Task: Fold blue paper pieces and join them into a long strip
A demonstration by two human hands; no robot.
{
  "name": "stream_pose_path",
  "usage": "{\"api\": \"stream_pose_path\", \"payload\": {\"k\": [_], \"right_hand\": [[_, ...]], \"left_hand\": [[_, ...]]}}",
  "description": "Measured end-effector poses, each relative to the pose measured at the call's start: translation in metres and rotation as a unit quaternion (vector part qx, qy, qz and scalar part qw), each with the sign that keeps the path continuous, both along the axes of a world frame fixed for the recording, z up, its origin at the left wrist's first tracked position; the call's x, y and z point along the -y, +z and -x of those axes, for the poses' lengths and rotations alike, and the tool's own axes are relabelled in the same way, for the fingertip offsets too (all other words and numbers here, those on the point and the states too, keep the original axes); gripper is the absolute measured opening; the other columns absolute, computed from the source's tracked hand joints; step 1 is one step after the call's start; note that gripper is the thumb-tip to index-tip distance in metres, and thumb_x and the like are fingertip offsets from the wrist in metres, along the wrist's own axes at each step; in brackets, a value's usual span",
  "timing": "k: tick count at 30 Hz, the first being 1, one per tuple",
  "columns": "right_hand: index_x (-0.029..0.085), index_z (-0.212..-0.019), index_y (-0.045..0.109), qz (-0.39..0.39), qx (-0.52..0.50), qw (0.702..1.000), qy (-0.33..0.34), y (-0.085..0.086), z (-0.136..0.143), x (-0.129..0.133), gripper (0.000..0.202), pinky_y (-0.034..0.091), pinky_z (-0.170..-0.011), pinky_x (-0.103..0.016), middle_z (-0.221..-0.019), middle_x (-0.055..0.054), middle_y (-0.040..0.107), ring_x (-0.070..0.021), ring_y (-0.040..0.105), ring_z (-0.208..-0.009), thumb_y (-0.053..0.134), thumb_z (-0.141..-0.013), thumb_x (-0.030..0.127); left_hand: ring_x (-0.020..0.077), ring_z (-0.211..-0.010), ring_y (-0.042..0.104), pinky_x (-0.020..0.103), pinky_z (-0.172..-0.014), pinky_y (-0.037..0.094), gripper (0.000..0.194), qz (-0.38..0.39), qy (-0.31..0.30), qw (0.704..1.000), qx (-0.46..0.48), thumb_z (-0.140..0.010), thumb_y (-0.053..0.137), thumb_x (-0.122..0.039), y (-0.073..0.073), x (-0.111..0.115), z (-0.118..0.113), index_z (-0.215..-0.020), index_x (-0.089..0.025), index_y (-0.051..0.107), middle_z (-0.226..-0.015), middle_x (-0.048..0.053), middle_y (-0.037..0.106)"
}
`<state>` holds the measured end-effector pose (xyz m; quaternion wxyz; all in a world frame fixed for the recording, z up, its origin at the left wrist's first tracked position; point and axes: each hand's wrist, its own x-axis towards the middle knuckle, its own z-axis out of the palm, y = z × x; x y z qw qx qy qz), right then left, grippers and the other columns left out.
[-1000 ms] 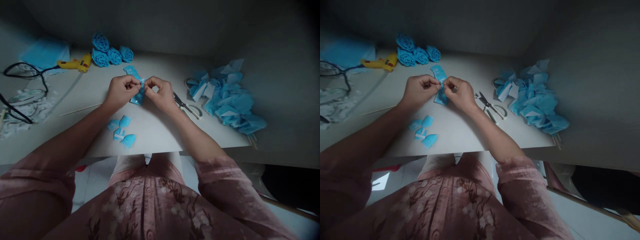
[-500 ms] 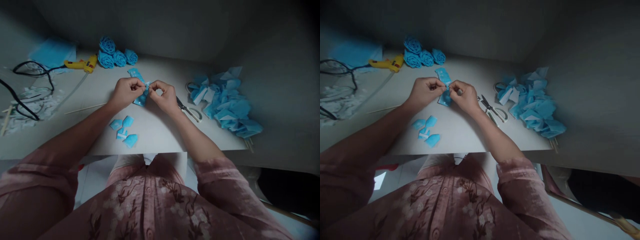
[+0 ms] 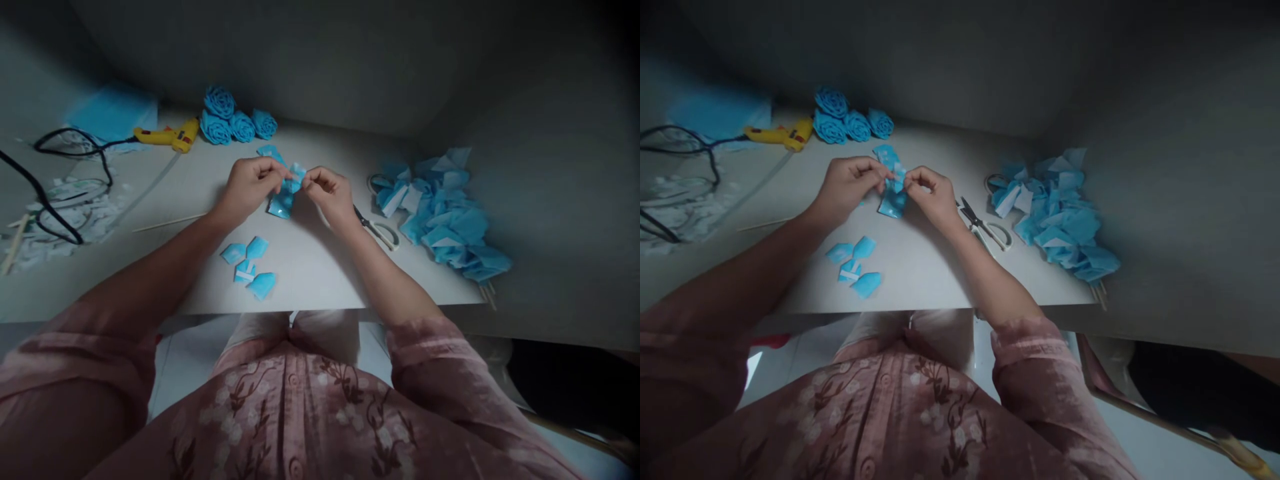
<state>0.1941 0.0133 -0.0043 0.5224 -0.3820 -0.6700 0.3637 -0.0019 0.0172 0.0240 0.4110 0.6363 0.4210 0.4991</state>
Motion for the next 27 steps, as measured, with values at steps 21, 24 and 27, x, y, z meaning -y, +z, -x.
{"api": "stream_pose_path", "payload": {"k": [21,24,27], "right_hand": [[0.021,-0.085,0.076,0.129,-0.080,0.988,-0.021,0.004,0.001,-0.002,0.021,0.057,-0.089,-0.034,-0.081,-0.001,0.073,-0.0165,0.066,-0.082,0.079,-0.087,0.042],[0.022,-0.105,0.079,0.063,-0.043,0.993,-0.093,0.008,0.001,0.003,0.025,0.056,-0.095,-0.036,-0.088,-0.002,0.077,-0.0187,0.068,-0.089,0.075,-0.093,0.045],[0.024,-0.099,0.078,-0.054,0.063,0.987,-0.138,0.014,0.005,0.014,0.016,0.051,-0.103,-0.040,-0.089,-0.003,0.077,-0.0208,0.068,-0.091,0.072,-0.096,0.038]], "left_hand": [[0.0105,-0.057,0.049,0.023,-0.054,0.038,0.013,0.104,-0.039,0.992,0.057,-0.073,0.081,-0.021,0.003,-0.005,0.008,-0.069,-0.019,0.069,-0.062,-0.001,0.061],[0.0104,-0.058,0.049,0.023,-0.054,0.039,0.013,0.087,-0.004,0.995,0.056,-0.076,0.080,-0.022,0.002,-0.004,0.007,-0.071,-0.019,0.069,-0.064,-0.001,0.062],[0.0101,-0.058,0.050,0.023,-0.055,0.039,0.011,0.073,0.015,0.996,0.050,-0.078,0.079,-0.021,0.001,-0.001,0.003,-0.074,-0.019,0.068,-0.065,-0.001,0.063]]}}
